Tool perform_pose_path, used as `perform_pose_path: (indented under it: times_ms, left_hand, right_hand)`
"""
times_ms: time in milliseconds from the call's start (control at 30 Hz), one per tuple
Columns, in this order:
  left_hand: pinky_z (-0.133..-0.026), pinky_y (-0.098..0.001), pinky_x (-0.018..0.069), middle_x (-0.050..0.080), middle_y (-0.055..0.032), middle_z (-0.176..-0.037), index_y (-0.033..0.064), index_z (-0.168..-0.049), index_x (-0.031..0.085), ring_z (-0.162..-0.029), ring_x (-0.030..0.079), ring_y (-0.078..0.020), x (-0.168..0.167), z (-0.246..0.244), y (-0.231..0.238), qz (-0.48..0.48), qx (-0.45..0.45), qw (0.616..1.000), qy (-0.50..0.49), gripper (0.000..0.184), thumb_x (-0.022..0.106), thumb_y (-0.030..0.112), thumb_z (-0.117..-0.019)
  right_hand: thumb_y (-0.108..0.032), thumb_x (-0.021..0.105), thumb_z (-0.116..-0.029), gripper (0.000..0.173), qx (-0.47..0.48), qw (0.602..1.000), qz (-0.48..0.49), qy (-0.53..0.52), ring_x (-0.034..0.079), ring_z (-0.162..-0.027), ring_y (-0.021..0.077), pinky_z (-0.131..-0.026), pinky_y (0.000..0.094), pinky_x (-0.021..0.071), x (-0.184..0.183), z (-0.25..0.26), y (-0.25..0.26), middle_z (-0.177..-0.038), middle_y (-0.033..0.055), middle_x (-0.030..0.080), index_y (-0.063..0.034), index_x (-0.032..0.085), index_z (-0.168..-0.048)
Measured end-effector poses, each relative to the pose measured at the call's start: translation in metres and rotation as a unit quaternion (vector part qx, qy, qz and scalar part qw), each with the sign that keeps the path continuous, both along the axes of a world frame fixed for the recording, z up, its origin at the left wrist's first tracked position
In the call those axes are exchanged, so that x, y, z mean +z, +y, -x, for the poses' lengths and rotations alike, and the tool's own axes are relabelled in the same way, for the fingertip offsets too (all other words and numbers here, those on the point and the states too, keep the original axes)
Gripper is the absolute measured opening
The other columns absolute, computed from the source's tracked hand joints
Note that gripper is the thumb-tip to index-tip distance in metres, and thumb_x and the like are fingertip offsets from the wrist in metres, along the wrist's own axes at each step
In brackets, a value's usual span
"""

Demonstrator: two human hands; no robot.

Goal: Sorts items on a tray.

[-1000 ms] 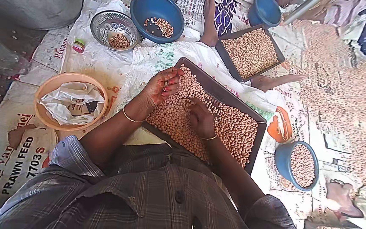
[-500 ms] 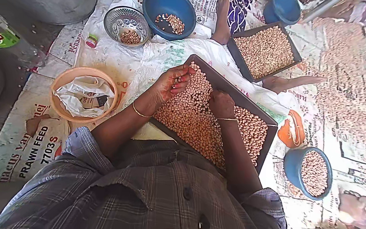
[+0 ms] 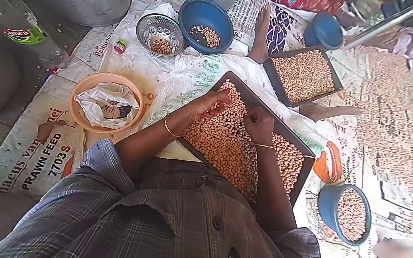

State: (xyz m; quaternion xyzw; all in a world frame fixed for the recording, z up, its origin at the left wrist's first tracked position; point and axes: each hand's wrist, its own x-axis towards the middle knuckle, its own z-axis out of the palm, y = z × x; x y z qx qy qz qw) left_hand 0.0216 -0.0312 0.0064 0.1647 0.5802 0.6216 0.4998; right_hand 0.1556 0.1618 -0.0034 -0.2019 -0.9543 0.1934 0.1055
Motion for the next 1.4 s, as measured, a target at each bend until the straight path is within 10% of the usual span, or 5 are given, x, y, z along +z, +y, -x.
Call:
perform_pose_path:
  times_ms: [133,667,967,1100,1400]
  left_hand:
    - [-0.047,-0.0188,0.032,0.055,0.0049,-0.073,0.014,-0.106,0.063,-0.052,0.042,-0.0035,0.0,-0.003,0.0,0.022,-0.001,1.0,-0.019,0.051,0.028,0.051,-0.1105]
    - [-0.037,-0.0123,0.0261,0.045,0.0075,-0.061,0.0108,-0.098,0.056,-0.041,0.031,0.0011,-0.011,0.006,-0.006,-0.234,0.057,0.956,-0.167,0.041,0.023,0.028,-0.1127]
    - [-0.039,-0.0151,0.0261,0.052,0.0055,-0.065,0.0125,-0.098,0.062,-0.044,0.035,-0.0011,-0.008,0.002,-0.002,-0.152,0.047,0.981,-0.108,0.058,0.019,0.048,-0.1118]
    - [-0.038,-0.012,0.0291,0.048,0.007,-0.064,0.0134,-0.094,0.056,-0.043,0.035,0.0011,-0.015,0.009,-0.009,-0.293,0.072,0.928,-0.22,0.045,0.02,0.032,-0.113]
    - [-0.038,-0.0124,0.0269,0.047,0.0074,-0.062,0.0124,-0.097,0.057,-0.042,0.033,0.0009,-0.014,0.009,-0.007,-0.269,0.059,0.944,-0.184,0.05,0.017,0.038,-0.1131]
  right_hand:
    - [-0.007,0.064,-0.0972,0.03,0.132,0.967,0.203,0.085,0.07,-0.083,0.0121,-0.074,0.0296,0.0601,0.031,0.005,-0.035,-0.104,0.0094,0.069,-0.0021,0.057,-0.126]
    - [-0.006,0.063,-0.0945,0.012,0.086,0.989,-0.064,-0.101,0.07,-0.085,0.0422,-0.069,0.0577,0.0549,-0.017,0.016,-0.083,-0.095,0.0244,0.068,0.0045,0.068,-0.096]
    - [-0.015,0.057,-0.1052,0.017,0.114,0.951,0.228,0.173,0.07,-0.075,0.0081,-0.071,0.0272,0.0616,0.022,0.026,-0.05,-0.094,0.0057,0.068,-0.0014,0.06,-0.114]
    - [-0.006,0.061,-0.0993,0.015,0.112,0.991,0.065,0.041,0.07,-0.084,0.0357,-0.076,0.0539,0.0567,-0.019,0.043,-0.056,-0.097,0.0221,0.07,0.0052,0.071,-0.101]
    - [-0.012,0.058,-0.1008,0.024,0.047,0.987,-0.107,-0.111,0.07,-0.096,0.043,-0.072,0.0577,0.0557,-0.018,0.047,-0.092,-0.113,0.0253,0.067,0.0053,0.069,-0.112]
